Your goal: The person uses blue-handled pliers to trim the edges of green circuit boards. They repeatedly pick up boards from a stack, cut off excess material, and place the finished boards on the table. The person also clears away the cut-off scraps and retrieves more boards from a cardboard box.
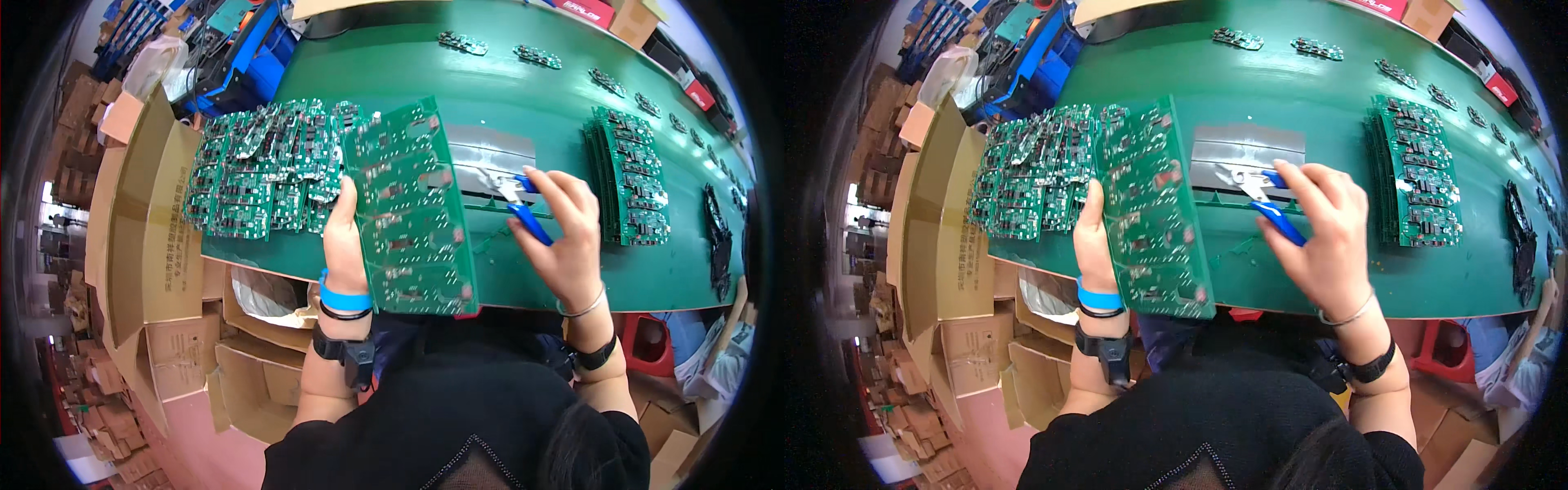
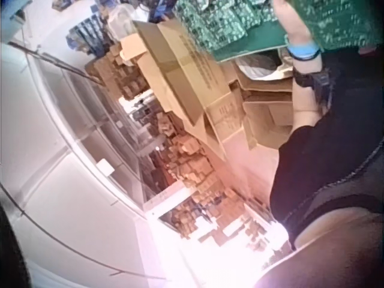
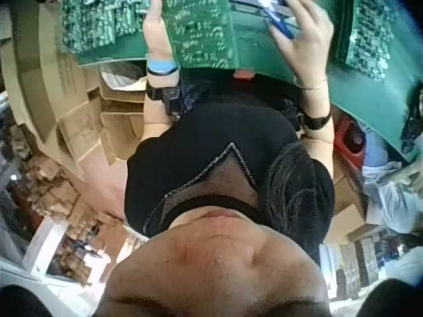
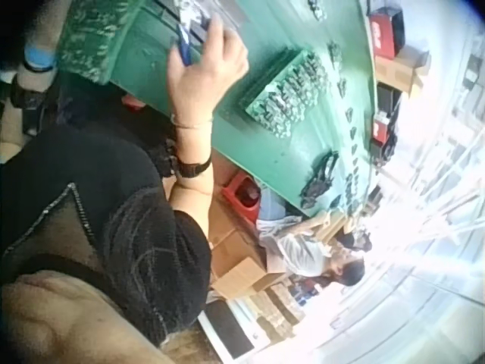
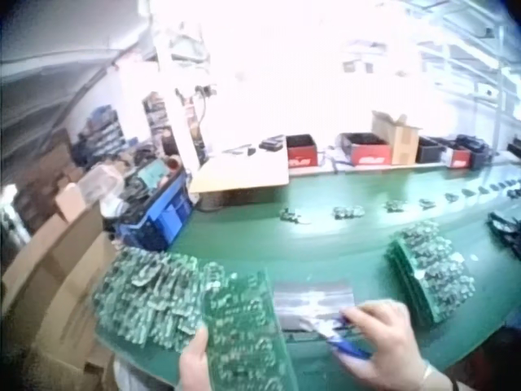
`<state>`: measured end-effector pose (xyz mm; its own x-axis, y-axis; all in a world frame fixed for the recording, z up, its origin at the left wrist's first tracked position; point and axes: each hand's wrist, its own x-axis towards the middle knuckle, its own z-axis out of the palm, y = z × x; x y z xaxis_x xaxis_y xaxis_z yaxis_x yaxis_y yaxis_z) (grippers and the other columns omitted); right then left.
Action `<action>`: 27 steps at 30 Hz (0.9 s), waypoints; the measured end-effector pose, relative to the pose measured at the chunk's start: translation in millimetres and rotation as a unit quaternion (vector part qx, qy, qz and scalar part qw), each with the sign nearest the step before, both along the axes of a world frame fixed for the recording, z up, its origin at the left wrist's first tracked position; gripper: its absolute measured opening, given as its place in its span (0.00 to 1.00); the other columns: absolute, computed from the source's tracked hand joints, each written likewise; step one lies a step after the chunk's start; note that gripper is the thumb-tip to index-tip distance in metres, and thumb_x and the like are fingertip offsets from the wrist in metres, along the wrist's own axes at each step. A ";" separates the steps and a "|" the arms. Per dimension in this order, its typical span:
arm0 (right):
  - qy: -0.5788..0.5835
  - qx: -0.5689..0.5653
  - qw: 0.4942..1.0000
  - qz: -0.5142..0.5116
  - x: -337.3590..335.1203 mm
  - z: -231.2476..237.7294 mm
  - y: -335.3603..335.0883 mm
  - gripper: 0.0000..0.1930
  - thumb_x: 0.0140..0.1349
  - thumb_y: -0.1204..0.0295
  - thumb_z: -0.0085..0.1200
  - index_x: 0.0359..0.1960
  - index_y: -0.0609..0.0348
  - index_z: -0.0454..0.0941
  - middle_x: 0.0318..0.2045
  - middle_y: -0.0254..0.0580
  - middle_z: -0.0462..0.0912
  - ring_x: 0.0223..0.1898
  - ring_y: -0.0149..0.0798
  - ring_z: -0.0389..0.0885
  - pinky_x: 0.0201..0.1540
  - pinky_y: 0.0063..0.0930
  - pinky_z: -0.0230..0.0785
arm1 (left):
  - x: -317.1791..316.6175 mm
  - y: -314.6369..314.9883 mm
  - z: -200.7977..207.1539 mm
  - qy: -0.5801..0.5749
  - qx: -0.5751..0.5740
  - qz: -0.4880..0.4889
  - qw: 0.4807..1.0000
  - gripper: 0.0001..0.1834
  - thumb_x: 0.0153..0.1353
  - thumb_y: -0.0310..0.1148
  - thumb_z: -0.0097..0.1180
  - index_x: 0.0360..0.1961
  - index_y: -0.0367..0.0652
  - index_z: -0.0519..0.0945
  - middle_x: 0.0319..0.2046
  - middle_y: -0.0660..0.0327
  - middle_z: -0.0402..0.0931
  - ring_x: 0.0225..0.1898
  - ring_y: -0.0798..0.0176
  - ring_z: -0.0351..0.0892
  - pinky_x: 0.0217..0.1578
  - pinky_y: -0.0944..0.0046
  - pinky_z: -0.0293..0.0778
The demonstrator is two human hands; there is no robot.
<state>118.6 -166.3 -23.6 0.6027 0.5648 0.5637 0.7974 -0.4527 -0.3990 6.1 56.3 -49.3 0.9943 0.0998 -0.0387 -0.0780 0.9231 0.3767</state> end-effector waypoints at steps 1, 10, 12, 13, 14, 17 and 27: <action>0.013 0.007 1.000 0.009 -1.1 3.6 -5.3 0.27 0.43 0.72 0.66 0.50 0.58 0.77 0.42 0.43 0.76 0.43 0.47 0.73 0.50 0.38 0.62 | 1.6 1.3 0.4 0.013 0.015 0.015 1.000 0.33 0.72 0.54 0.30 0.65 0.39 0.61 0.62 0.43 0.63 0.58 0.43 0.71 0.53 0.43 0.74; -0.017 -0.157 0.979 0.131 -26.2 19.3 -6.4 0.31 0.39 0.69 0.66 0.51 0.53 0.76 0.43 0.40 0.75 0.46 0.44 0.72 0.51 0.42 0.59 | 22.3 2.5 16.7 0.076 0.223 0.131 0.963 0.28 0.74 0.49 0.27 0.62 0.40 0.64 0.55 0.50 0.72 0.51 0.50 0.78 0.50 0.49 0.78; -0.022 -0.167 0.977 0.134 -27.5 20.4 -2.9 0.31 0.39 0.68 0.66 0.51 0.53 0.76 0.43 0.40 0.75 0.46 0.44 0.72 0.51 0.42 0.59 | 23.5 3.6 16.6 0.076 0.235 0.136 0.959 0.28 0.74 0.49 0.25 0.63 0.39 0.62 0.56 0.48 0.71 0.52 0.48 0.77 0.51 0.48 0.77; -0.027 -0.173 0.976 0.133 -28.2 20.5 -1.8 0.31 0.39 0.68 0.66 0.51 0.53 0.75 0.43 0.40 0.75 0.46 0.44 0.72 0.51 0.42 0.59 | 23.8 4.6 15.1 0.075 0.247 0.145 0.955 0.28 0.74 0.49 0.26 0.63 0.39 0.62 0.56 0.48 0.71 0.52 0.48 0.77 0.51 0.48 0.77; -0.032 -0.178 0.975 0.132 -28.9 20.7 -0.9 0.31 0.39 0.68 0.66 0.51 0.53 0.75 0.43 0.40 0.74 0.47 0.44 0.72 0.51 0.42 0.59 | 24.3 5.7 12.8 0.074 0.259 0.153 0.951 0.28 0.74 0.48 0.26 0.63 0.39 0.62 0.56 0.48 0.71 0.52 0.48 0.77 0.50 0.48 0.78; -0.038 -0.191 0.972 0.129 -30.2 21.8 1.4 0.32 0.39 0.68 0.66 0.52 0.53 0.75 0.43 0.40 0.74 0.47 0.44 0.72 0.51 0.42 0.59 | 24.3 5.6 11.8 0.068 0.254 0.177 0.948 0.24 0.75 0.46 0.31 0.59 0.38 0.67 0.52 0.54 0.74 0.49 0.58 0.79 0.48 0.58 0.79; -0.010 -0.189 0.972 0.138 -27.9 18.4 0.7 0.32 0.40 0.68 0.66 0.53 0.54 0.74 0.44 0.40 0.74 0.47 0.44 0.72 0.51 0.41 0.59 | 25.0 1.1 19.6 0.067 0.293 0.176 0.938 0.27 0.75 0.47 0.26 0.61 0.39 0.65 0.54 0.50 0.73 0.50 0.53 0.79 0.49 0.52 0.79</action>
<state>90.7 -165.6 -5.2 0.3900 0.8727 0.2938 0.9152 -0.3320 -0.2286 31.2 57.4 -29.6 0.8861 0.4635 0.0022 -0.2539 0.4814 0.8389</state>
